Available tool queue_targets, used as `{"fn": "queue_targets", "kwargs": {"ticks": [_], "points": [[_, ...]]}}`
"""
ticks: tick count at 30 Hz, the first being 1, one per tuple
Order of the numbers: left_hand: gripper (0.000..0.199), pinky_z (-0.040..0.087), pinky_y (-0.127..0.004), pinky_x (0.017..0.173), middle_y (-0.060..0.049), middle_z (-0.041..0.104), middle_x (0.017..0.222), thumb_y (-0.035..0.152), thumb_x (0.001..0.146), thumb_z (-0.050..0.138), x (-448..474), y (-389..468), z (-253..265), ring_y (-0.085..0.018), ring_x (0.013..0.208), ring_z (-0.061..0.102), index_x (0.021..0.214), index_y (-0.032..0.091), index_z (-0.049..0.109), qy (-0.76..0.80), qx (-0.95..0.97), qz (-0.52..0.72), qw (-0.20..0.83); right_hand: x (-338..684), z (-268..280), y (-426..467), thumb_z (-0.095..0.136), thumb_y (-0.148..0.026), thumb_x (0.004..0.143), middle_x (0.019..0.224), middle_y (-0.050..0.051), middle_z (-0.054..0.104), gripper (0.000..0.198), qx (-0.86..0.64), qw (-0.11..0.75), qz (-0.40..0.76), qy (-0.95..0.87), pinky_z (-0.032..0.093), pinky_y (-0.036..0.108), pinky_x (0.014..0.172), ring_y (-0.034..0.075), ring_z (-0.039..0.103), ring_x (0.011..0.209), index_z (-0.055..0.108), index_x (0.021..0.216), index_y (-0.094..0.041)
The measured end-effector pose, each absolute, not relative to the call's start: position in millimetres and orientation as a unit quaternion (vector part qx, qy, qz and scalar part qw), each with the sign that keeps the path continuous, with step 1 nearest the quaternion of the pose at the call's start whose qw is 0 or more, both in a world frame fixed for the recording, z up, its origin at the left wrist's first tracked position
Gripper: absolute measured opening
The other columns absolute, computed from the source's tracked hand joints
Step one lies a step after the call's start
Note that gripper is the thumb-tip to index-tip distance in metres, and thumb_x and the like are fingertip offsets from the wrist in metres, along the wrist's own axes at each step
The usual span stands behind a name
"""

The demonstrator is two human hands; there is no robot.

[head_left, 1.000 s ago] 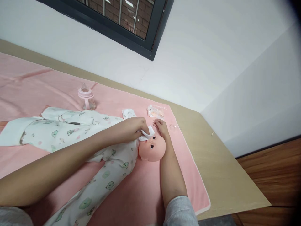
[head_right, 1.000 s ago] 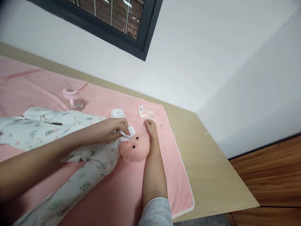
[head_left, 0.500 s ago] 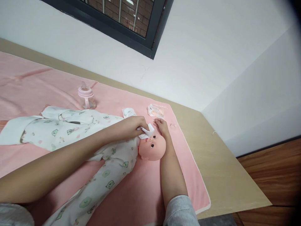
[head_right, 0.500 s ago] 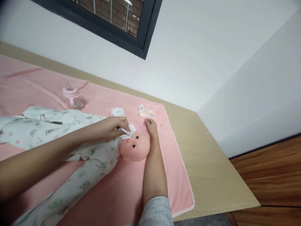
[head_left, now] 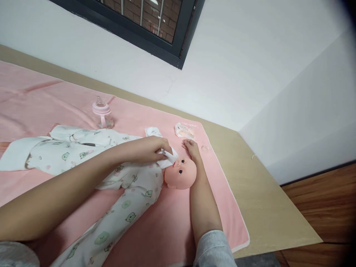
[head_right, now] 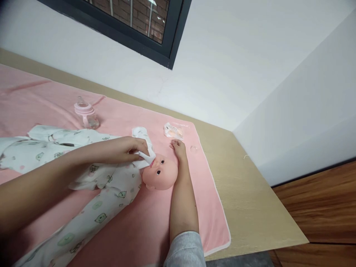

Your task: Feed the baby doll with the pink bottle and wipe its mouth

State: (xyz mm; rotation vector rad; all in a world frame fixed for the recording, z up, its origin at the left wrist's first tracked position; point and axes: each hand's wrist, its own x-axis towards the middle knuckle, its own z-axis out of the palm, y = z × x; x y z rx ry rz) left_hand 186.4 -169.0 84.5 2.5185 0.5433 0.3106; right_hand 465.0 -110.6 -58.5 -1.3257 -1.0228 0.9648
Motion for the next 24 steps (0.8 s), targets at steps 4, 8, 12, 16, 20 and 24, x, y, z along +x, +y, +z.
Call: {"fn": "queue_targets", "kwargs": {"ticks": [4, 8, 12, 16, 20, 24], "points": [[0.022, 0.037, -0.024, 0.063, -0.001, 0.064, 0.083, 0.01, 0.079, 0.047, 185.5, -169.4, 82.1, -0.016, 0.072, 0.057, 0.082, 0.018, 0.067, 0.191, 0.934, 0.095, 0.287, 464.8, -57.5, -111.8, 0.066, -0.026, 0.076, 0.085, 0.005, 0.069, 0.014, -0.566, 0.566, 0.409, -0.438, 0.054, 0.033, 0.091, 0.013, 0.065, 0.08, 0.066, 0.086, -0.016], [0.016, 0.035, -0.025, 0.061, -0.001, 0.064, 0.081, 0.012, 0.077, 0.049, 187.3, -171.4, 78.0, -0.016, 0.07, 0.056, 0.077, 0.019, 0.064, 0.2, 0.933, 0.109, 0.28, 464.5, -57.1, -112.6, 0.066, -0.026, 0.077, 0.085, 0.005, 0.069, 0.013, -0.564, 0.567, 0.41, -0.439, 0.054, 0.033, 0.091, 0.013, 0.064, 0.08, 0.066, 0.085, -0.016], [0.013, 0.03, -0.025, 0.056, 0.001, 0.06, 0.071, 0.015, 0.077, 0.05, 188.9, -177.5, 81.3, -0.014, 0.063, 0.052, 0.064, 0.017, 0.052, 0.202, 0.936, 0.105, 0.269, 464.6, -57.7, -111.9, 0.067, -0.026, 0.076, 0.084, 0.005, 0.069, 0.014, -0.563, 0.568, 0.408, -0.44, 0.055, 0.034, 0.09, 0.013, 0.064, 0.079, 0.066, 0.085, -0.016], [0.021, 0.023, -0.027, 0.052, 0.001, 0.052, 0.062, 0.017, 0.077, 0.051, 193.7, -184.0, 84.0, -0.013, 0.057, 0.046, 0.059, 0.016, 0.04, 0.235, 0.936, 0.096, 0.244, 465.4, -59.5, -110.3, 0.068, -0.029, 0.074, 0.084, 0.005, 0.069, 0.018, -0.56, 0.572, 0.408, -0.439, 0.055, 0.032, 0.089, 0.013, 0.064, 0.08, 0.066, 0.085, -0.016], [0.022, 0.019, -0.029, 0.051, 0.002, 0.043, 0.058, 0.016, 0.076, 0.051, 197.6, -185.8, 82.2, -0.012, 0.054, 0.038, 0.06, 0.016, 0.036, 0.251, 0.936, 0.088, 0.229, 466.3, -61.4, -108.6, 0.069, -0.03, 0.073, 0.085, 0.005, 0.069, 0.019, -0.559, 0.572, 0.41, -0.439, 0.055, 0.032, 0.087, 0.012, 0.064, 0.079, 0.065, 0.084, -0.016], [0.023, 0.019, -0.029, 0.05, 0.003, 0.04, 0.056, 0.016, 0.076, 0.051, 198.1, -184.5, 81.6, -0.011, 0.053, 0.036, 0.06, 0.016, 0.035, 0.253, 0.938, 0.092, 0.219, 466.7, -62.8, -107.4, 0.069, -0.03, 0.073, 0.085, 0.005, 0.068, 0.018, -0.559, 0.573, 0.408, -0.439, 0.055, 0.033, 0.088, 0.013, 0.064, 0.08, 0.065, 0.084, -0.016]]}}
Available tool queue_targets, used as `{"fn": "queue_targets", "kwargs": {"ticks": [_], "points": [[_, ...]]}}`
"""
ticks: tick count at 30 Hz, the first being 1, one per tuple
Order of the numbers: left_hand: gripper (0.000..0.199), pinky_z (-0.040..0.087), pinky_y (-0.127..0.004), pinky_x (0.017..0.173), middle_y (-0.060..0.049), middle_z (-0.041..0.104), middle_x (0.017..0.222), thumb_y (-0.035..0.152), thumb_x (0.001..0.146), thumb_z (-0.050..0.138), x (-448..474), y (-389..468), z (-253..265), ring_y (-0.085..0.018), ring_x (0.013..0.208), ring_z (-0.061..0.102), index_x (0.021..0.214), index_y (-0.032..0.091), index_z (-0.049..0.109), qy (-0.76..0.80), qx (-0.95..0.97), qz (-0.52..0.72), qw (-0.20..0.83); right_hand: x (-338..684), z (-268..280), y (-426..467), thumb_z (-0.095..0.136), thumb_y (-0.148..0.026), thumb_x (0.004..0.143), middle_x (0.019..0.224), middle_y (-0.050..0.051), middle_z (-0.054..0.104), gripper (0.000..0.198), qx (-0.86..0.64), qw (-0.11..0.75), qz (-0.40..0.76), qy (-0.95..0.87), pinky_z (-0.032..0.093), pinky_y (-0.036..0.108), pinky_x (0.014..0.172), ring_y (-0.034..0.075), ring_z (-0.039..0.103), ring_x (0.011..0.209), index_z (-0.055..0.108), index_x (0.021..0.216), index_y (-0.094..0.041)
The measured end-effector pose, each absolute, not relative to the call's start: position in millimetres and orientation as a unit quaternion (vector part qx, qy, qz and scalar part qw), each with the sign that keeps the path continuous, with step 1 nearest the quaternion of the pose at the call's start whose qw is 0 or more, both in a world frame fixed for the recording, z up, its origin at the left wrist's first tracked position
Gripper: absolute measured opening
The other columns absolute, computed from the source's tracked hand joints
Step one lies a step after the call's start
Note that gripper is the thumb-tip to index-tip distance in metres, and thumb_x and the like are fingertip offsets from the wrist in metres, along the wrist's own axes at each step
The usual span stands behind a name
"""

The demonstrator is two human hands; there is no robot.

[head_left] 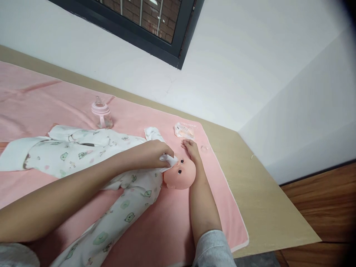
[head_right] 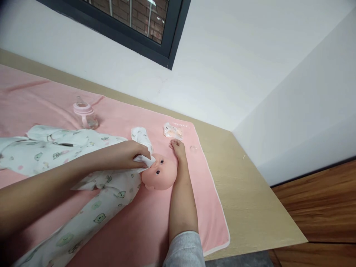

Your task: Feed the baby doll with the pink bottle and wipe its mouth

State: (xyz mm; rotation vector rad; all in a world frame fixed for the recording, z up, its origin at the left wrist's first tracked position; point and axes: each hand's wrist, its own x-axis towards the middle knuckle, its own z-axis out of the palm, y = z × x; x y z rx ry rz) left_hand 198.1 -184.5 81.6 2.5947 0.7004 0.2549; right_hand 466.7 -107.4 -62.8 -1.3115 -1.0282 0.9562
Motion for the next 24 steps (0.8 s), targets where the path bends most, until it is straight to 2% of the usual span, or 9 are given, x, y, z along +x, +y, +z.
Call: {"fn": "queue_targets", "kwargs": {"ticks": [16, 24], "points": [[0.014, 0.022, -0.028, 0.05, 0.002, 0.052, 0.059, 0.017, 0.074, 0.05, 194.0, -177.8, 78.0, -0.013, 0.055, 0.046, 0.061, 0.017, 0.046, 0.272, 0.93, 0.115, 0.216, 465.8, -61.2, -109.0, 0.063, -0.024, 0.077, 0.084, 0.004, 0.069, 0.014, -0.566, 0.569, 0.41, -0.433, 0.055, 0.029, 0.087, 0.011, 0.065, 0.079, 0.065, 0.087, -0.015], [0.013, 0.026, -0.026, 0.053, 0.001, 0.06, 0.068, 0.021, 0.08, 0.052, 194.7, -173.5, 75.7, -0.015, 0.062, 0.053, 0.069, 0.018, 0.057, 0.263, 0.931, 0.154, 0.198, 465.2, -60.4, -109.9, 0.062, -0.023, 0.077, 0.084, 0.004, 0.069, 0.013, -0.567, 0.57, 0.411, -0.43, 0.054, 0.03, 0.088, 0.011, 0.065, 0.079, 0.065, 0.087, -0.015]]}}
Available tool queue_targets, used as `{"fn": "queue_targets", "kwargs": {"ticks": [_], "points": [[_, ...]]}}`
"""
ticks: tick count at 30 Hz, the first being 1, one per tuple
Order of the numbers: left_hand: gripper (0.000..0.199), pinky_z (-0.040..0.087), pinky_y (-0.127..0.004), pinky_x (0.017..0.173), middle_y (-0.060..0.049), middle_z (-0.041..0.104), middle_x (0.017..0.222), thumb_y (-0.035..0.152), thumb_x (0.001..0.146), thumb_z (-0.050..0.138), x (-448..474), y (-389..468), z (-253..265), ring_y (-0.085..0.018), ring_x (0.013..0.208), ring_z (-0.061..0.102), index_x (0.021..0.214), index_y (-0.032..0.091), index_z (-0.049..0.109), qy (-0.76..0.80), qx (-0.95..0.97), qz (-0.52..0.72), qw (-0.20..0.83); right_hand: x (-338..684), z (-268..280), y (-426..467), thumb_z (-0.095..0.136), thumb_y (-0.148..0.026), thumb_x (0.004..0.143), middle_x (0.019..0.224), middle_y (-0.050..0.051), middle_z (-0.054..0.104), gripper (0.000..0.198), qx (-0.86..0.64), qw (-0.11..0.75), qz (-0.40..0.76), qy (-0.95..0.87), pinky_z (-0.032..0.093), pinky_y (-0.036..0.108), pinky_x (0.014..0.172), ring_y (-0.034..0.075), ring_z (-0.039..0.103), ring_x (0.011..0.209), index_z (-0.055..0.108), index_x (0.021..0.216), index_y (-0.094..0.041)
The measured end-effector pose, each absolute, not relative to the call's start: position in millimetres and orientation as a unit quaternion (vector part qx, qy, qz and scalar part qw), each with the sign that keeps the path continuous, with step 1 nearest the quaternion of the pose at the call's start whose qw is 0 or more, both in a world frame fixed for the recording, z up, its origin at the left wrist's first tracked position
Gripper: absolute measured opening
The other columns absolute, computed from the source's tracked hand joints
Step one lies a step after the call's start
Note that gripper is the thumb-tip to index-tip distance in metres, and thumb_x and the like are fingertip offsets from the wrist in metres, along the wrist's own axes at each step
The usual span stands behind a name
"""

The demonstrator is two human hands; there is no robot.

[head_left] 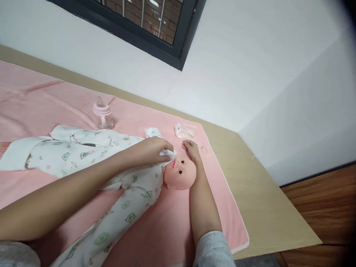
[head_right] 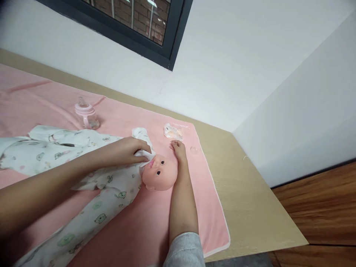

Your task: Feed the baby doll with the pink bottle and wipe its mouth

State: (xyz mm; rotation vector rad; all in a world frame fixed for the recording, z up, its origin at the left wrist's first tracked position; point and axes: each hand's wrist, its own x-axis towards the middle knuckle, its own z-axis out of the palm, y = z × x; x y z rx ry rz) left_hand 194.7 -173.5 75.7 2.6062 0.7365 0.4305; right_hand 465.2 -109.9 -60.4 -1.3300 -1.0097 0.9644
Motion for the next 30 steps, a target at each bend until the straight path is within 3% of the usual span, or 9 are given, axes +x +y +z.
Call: {"fn": "queue_targets", "kwargs": {"ticks": [11, 30], "points": [[0.021, 0.037, -0.024, 0.062, -0.003, 0.068, 0.084, 0.021, 0.08, 0.051, 198.1, -171.7, 72.9, -0.019, 0.073, 0.061, 0.085, 0.019, 0.071, 0.248, 0.926, 0.18, 0.219, 465.6, -59.8, -110.5, 0.064, -0.026, 0.074, 0.087, 0.004, 0.069, 0.016, -0.565, 0.565, 0.41, -0.44, 0.053, 0.032, 0.09, 0.012, 0.065, 0.08, 0.065, 0.086, -0.016], [0.027, 0.042, -0.024, 0.076, -0.002, 0.069, 0.099, 0.019, 0.086, 0.046, 197.0, -171.6, 74.3, -0.019, 0.092, 0.061, 0.094, 0.019, 0.072, 0.269, 0.909, 0.218, 0.232, 463.0, -56.8, -113.7, 0.063, -0.026, 0.074, 0.087, 0.004, 0.07, 0.016, -0.567, 0.568, 0.405, -0.439, 0.053, 0.03, 0.088, 0.013, 0.064, 0.082, 0.064, 0.086, -0.016]]}}
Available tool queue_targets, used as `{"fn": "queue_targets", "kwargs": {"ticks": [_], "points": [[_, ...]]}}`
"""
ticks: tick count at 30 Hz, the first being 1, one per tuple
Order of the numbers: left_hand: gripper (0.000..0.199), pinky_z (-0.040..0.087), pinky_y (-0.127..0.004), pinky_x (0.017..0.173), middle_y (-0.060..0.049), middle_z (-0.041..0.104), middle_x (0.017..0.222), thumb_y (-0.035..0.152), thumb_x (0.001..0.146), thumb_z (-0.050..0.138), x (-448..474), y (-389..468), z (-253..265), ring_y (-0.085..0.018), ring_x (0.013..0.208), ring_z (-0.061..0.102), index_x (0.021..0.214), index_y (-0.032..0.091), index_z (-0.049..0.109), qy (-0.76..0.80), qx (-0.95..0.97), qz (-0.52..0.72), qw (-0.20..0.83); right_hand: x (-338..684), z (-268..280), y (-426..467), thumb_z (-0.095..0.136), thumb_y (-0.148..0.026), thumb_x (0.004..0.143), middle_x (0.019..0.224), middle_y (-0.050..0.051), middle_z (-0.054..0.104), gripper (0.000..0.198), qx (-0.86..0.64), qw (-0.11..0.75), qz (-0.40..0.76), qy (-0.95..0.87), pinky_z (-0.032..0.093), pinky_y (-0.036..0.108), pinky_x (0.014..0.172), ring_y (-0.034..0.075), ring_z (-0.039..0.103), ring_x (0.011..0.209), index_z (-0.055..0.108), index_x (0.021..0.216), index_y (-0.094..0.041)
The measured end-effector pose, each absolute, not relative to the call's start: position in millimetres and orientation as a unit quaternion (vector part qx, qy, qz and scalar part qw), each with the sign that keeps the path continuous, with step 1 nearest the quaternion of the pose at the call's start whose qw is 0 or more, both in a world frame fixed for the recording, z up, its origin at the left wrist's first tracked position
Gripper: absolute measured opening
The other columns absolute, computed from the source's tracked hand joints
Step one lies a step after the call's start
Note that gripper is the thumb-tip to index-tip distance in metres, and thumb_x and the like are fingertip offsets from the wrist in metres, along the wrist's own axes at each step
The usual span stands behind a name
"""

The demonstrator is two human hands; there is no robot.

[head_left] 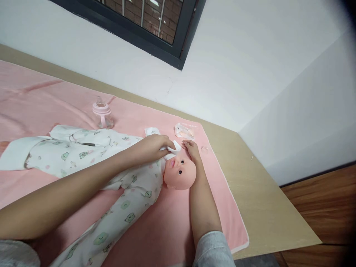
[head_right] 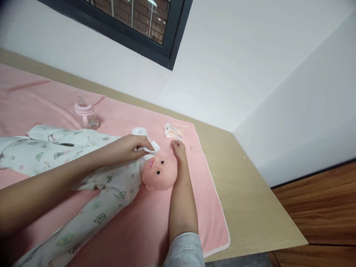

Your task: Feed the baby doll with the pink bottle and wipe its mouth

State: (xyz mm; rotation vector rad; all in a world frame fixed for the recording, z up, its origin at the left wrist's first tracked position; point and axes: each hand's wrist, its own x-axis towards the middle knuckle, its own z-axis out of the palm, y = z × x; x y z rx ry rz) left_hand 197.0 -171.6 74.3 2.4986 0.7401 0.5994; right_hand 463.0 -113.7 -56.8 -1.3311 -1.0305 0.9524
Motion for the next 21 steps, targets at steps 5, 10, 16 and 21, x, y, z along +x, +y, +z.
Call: {"fn": "queue_targets", "kwargs": {"ticks": [5, 10, 16, 21], "points": [[0.029, 0.043, -0.022, 0.077, -0.001, 0.068, 0.1, 0.011, 0.083, 0.048, 193.9, -176.8, 81.0, -0.018, 0.094, 0.061, 0.095, 0.02, 0.072, 0.259, 0.913, 0.202, 0.244, 463.3, -57.4, -112.9, 0.062, -0.025, 0.075, 0.086, 0.003, 0.07, 0.016, -0.567, 0.569, 0.41, -0.433, 0.053, 0.03, 0.088, 0.012, 0.064, 0.079, 0.065, 0.087, -0.015], [0.037, 0.042, -0.021, 0.075, 0.0, 0.067, 0.098, 0.003, 0.077, 0.047, 195.4, -181.4, 82.9, -0.016, 0.09, 0.062, 0.094, 0.022, 0.074, 0.24, 0.926, 0.155, 0.246, 464.1, -57.8, -110.7, 0.064, -0.024, 0.075, 0.084, 0.003, 0.07, 0.011, -0.569, 0.567, 0.407, -0.434, 0.054, 0.03, 0.087, 0.012, 0.064, 0.078, 0.065, 0.083, -0.016], [0.034, 0.042, -0.021, 0.072, 0.0, 0.067, 0.096, 0.006, 0.076, 0.048, 198.1, -178.6, 75.7, -0.016, 0.086, 0.062, 0.091, 0.023, 0.074, 0.232, 0.927, 0.152, 0.253, 464.2, -57.3, -111.1, 0.067, -0.025, 0.075, 0.087, 0.005, 0.07, 0.012, -0.572, 0.566, 0.406, -0.435, 0.055, 0.032, 0.087, 0.012, 0.065, 0.075, 0.065, 0.083, -0.016], [0.03, 0.042, -0.022, 0.073, -0.001, 0.068, 0.094, 0.009, 0.079, 0.049, 199.0, -176.7, 74.0, -0.017, 0.086, 0.062, 0.09, 0.021, 0.074, 0.231, 0.925, 0.17, 0.248, 464.1, -57.9, -111.4, 0.066, -0.026, 0.075, 0.088, 0.005, 0.07, 0.013, -0.569, 0.567, 0.405, -0.437, 0.054, 0.03, 0.087, 0.011, 0.065, 0.077, 0.065, 0.084, -0.016]]}}
